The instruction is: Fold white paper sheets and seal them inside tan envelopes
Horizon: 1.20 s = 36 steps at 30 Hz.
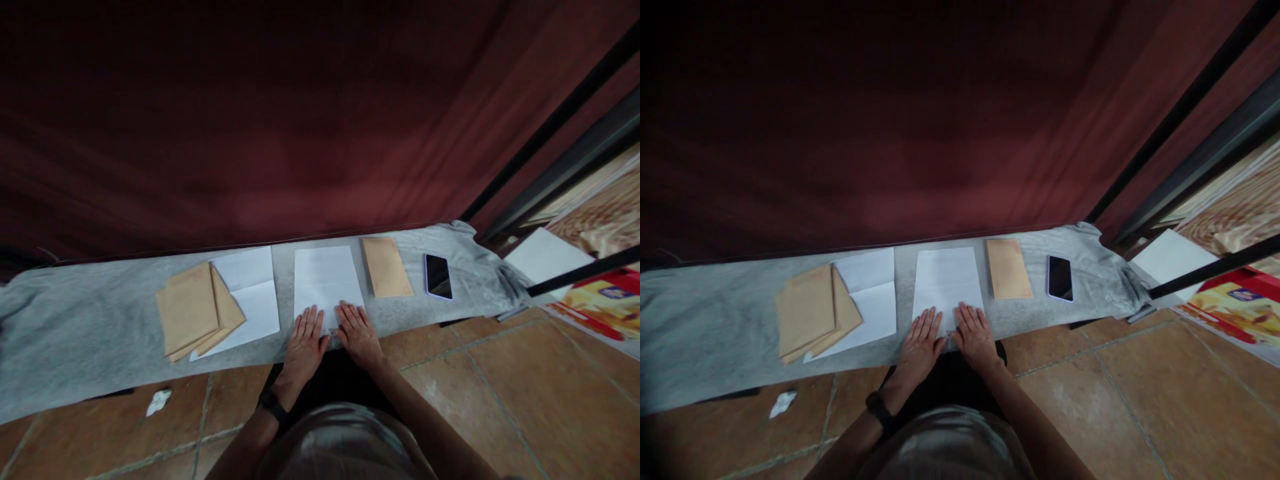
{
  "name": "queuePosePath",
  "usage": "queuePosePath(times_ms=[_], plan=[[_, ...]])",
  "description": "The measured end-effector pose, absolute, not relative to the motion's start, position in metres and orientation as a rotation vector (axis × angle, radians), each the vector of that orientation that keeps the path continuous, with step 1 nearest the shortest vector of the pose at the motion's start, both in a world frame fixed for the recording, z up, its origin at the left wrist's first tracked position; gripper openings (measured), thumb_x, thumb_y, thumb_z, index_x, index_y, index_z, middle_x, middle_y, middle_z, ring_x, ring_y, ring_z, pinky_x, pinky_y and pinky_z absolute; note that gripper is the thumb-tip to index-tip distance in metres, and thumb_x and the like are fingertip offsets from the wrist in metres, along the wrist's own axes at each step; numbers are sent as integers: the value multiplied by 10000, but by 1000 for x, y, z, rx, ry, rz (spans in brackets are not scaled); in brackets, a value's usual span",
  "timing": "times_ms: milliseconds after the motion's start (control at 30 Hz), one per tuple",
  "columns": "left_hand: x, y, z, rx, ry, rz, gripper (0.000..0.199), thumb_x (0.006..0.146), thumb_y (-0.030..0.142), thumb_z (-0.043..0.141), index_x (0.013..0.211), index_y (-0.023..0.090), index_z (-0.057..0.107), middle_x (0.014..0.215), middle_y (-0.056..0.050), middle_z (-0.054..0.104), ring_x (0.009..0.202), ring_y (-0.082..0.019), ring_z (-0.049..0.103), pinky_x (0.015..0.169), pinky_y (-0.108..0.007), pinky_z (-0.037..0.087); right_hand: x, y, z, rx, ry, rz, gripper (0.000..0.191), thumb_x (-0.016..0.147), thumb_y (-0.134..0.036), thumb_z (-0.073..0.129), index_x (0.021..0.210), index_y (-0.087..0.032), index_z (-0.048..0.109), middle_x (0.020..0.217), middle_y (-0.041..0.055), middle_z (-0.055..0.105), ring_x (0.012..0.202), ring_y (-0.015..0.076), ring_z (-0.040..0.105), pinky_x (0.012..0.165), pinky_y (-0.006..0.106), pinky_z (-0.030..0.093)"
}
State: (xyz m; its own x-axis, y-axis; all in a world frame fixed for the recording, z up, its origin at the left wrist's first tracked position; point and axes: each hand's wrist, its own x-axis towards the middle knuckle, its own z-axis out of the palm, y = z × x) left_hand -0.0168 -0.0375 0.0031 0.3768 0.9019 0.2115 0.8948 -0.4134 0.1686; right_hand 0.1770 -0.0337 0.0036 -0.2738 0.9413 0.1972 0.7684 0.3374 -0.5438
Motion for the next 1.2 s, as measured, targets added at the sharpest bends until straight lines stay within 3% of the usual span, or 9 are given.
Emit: queuePosePath(times_ms=[333, 633, 900, 1200], plan=[[-44, -33, 1, 2748, 1590, 357, 502, 973, 290, 478, 1428, 80, 518, 1502, -197, 511, 1413, -288, 475, 1131, -424, 453, 219, -39, -9, -1409, -2399, 113, 668, 1000, -321, 529, 1591, -142, 274, 1617, 140, 353, 1498, 275, 329, 1222, 506, 320], [-43, -37, 12, 2738, 1586, 196, 538, 899, 168, 509, 1432, 94, 514, 1503, -185, 515, 1422, -268, 466, 1155, -413, 411, 222, -36, -8, -1387, -2393, 178, 659, 994, -315, 531, 1590, -174, 288, 1607, 129, 377, 1489, 268, 349, 1222, 512, 323], [-37, -39, 18, 2735, 1652, 177, 470, 970, 180, 420, 1414, 89, 545, 1479, -179, 542, 1390, -282, 504, 1131, -432, 430, 225, -34, -8, -1385, -2421, 209, 614, 1015, -322, 486, 1584, -175, 308, 1622, 122, 351, 1497, 259, 332, 1229, 497, 306], [-18, -36, 13, 2641, 1795, 205, 569, 925, 66, 389, 1490, 85, 452, 1550, -179, 449, 1437, -265, 443, 1134, -432, 416, 224, -24, 9, -1542, -2391, 321, 640, 937, -242, 512, 1552, -133, 371, 1629, 142, 328, 1516, 286, 285, 1234, 535, 255]])
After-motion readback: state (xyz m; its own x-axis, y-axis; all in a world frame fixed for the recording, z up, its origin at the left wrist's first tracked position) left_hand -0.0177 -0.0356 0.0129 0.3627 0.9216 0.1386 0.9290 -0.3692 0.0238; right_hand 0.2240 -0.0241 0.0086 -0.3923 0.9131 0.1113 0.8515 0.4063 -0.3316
